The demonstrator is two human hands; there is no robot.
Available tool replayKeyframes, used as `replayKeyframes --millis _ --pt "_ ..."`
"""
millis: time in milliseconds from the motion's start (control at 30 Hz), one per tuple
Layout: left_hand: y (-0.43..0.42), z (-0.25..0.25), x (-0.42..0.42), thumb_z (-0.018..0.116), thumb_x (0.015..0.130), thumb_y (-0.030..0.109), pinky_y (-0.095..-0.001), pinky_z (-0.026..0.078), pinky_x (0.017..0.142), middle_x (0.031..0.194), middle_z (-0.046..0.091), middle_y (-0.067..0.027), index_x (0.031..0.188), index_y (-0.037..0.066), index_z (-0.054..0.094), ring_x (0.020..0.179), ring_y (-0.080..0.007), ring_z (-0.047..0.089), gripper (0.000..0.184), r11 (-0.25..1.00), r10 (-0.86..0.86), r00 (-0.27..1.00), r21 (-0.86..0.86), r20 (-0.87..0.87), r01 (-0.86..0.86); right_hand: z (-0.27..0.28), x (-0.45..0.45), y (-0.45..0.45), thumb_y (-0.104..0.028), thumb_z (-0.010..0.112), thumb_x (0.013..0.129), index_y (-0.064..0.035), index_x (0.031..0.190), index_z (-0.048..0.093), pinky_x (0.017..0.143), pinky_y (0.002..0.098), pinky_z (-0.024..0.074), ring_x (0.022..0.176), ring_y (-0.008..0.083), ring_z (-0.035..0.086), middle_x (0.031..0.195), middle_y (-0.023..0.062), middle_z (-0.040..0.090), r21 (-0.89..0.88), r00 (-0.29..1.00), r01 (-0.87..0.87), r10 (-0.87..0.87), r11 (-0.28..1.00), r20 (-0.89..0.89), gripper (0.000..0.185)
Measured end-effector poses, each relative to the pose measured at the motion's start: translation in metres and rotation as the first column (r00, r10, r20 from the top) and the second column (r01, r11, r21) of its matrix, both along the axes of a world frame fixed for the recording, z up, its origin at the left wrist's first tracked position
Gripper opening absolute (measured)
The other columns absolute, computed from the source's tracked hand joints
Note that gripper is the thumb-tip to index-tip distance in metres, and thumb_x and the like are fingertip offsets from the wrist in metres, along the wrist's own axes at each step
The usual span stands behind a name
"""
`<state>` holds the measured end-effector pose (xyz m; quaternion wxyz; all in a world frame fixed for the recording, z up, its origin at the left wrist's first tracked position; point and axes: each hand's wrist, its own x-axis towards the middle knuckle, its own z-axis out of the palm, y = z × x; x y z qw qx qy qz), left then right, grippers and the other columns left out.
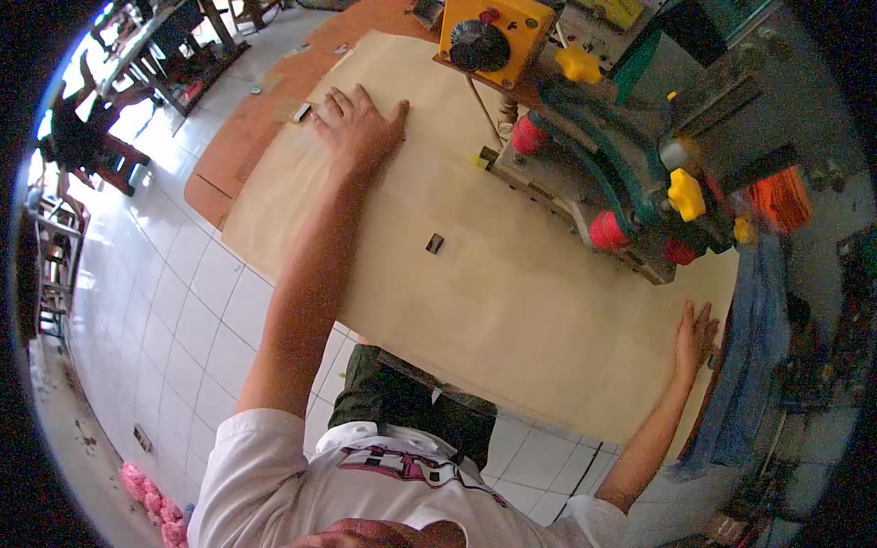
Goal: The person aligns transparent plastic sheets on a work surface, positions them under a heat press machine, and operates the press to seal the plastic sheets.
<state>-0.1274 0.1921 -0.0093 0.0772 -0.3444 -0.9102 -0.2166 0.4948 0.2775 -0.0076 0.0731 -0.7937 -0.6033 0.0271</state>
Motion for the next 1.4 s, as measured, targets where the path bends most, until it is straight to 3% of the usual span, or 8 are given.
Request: replayKeyframes --millis 600,667,833,867,900,1000,1167,1400 --pt "-0.006 0.016 -0.005 0.059 0.078 0.068 -0.0573 0.016 0.115 0.148 0.034 -0.0287 0.140 -0.002 0.043 0.143 -0.0386 0.025 0.095 1.000 0.002 0.999 -0.006 0.051 -0.002 -0.006 0.002 0.001 -0.078 0.031 0.088 -0.0160 0.155 0.022 0.117 0.0542 0.0031 0.149 0.0385 0.009 0.159 0.0255 0.015 0.035 1.000 -0.007 0.007 0.999 -0.001 0.092" --pt "-0.006 0.017 -0.004 0.059 0.078 0.069 -0.0573 0.017 0.114 0.147 0.036 -0.0280 0.139 -0.002 0.044 0.143 -0.0388 0.025 0.094 1.000 0.003 0.999 0.001 0.047 -0.003 -0.001 -0.002 -0.001 -0.080 0.029 0.086 -0.0107 0.155 0.021 0.118 0.0539 0.0041 0.149 0.0348 0.007 0.160 0.0202 0.017 0.011 1.000 0.018 -0.018 1.000 0.011 0.098" --pt "-0.012 0.026 -0.001 0.054 0.080 0.073 -0.0583 0.019 0.113 0.147 0.036 -0.0281 0.138 0.000 0.046 0.140 -0.0411 0.028 0.094 0.998 -0.002 1.000 -0.068 0.017 0.003 0.015 -0.020 -0.018 -0.070 0.034 0.093 -0.0096 0.154 0.025 0.118 0.0537 0.0060 0.148 0.0374 0.012 0.159 0.0212 0.018 0.023 0.999 -0.039 0.039 0.999 -0.009 0.087" --pt "-0.002 -0.004 -0.012 0.051 0.081 0.074 -0.0585 0.020 0.112 0.146 0.037 -0.0288 0.138 0.000 0.046 0.139 -0.0417 0.030 0.094 1.000 0.024 0.991 -0.007 -0.130 -0.025 0.016 -0.021 -0.018 -0.070 0.034 0.093 -0.0084 0.153 0.026 0.118 0.0542 0.0069 0.148 0.0376 0.013 0.159 0.0210 0.020 0.010 0.997 -0.067 0.066 0.998 0.036 0.086" --pt "-0.009 0.026 -0.002 0.051 0.081 0.074 -0.0586 0.022 0.112 0.145 0.039 -0.0291 0.139 0.001 0.046 0.138 -0.0425 0.032 0.093 0.983 0.004 0.999 -0.183 -0.053 -0.014 0.014 -0.017 -0.015 -0.069 0.034 0.093 -0.0071 0.152 0.028 0.118 0.0548 0.0079 0.148 0.0378 0.015 0.158 0.0208 0.022 -0.004 0.994 -0.075 0.075 0.997 0.082 0.086" --pt "-0.003 0.020 -0.018 0.038 0.082 0.081 -0.0586 0.025 0.111 0.145 0.041 -0.0267 0.142 0.004 0.045 0.137 -0.0428 0.036 0.098 0.941 -0.010 0.997 -0.338 -0.080 -0.018 -0.009 -0.017 -0.010 -0.070 0.038 0.091 -0.0058 0.151 0.031 0.117 0.0568 0.0101 0.146 0.0414 0.018 0.155 0.0264 0.026 0.112 0.996 -0.083 0.078 0.990 0.045 0.088" --pt "0.035 -0.008 -0.067 0.034 0.075 0.090 -0.0543 0.017 0.114 0.154 0.028 -0.0236 0.151 0.012 0.032 0.143 -0.0372 0.025 0.108 0.945 0.086 0.993 -0.308 -0.084 -0.108 -0.001 -0.068 0.018 -0.072 0.035 0.091 -0.0080 0.152 0.027 0.118 0.0547 0.0072 0.148 0.0388 0.013 0.156 0.0266 0.021 0.092 0.998 -0.023 0.017 0.995 0.068 0.089" --pt "0.027 0.002 -0.057 0.035 0.073 0.091 -0.0532 0.020 0.114 0.152 0.032 -0.0209 0.151 0.014 0.033 0.142 -0.0358 0.026 0.109 0.955 0.096 0.991 -0.272 -0.091 -0.117 0.007 -0.059 0.006 -0.072 0.039 0.089 -0.0096 0.153 0.027 0.117 0.0563 0.0066 0.148 0.0410 0.010 0.156 0.0304 0.015 0.152 0.999 -0.029 0.033 0.988 -0.024 0.090"
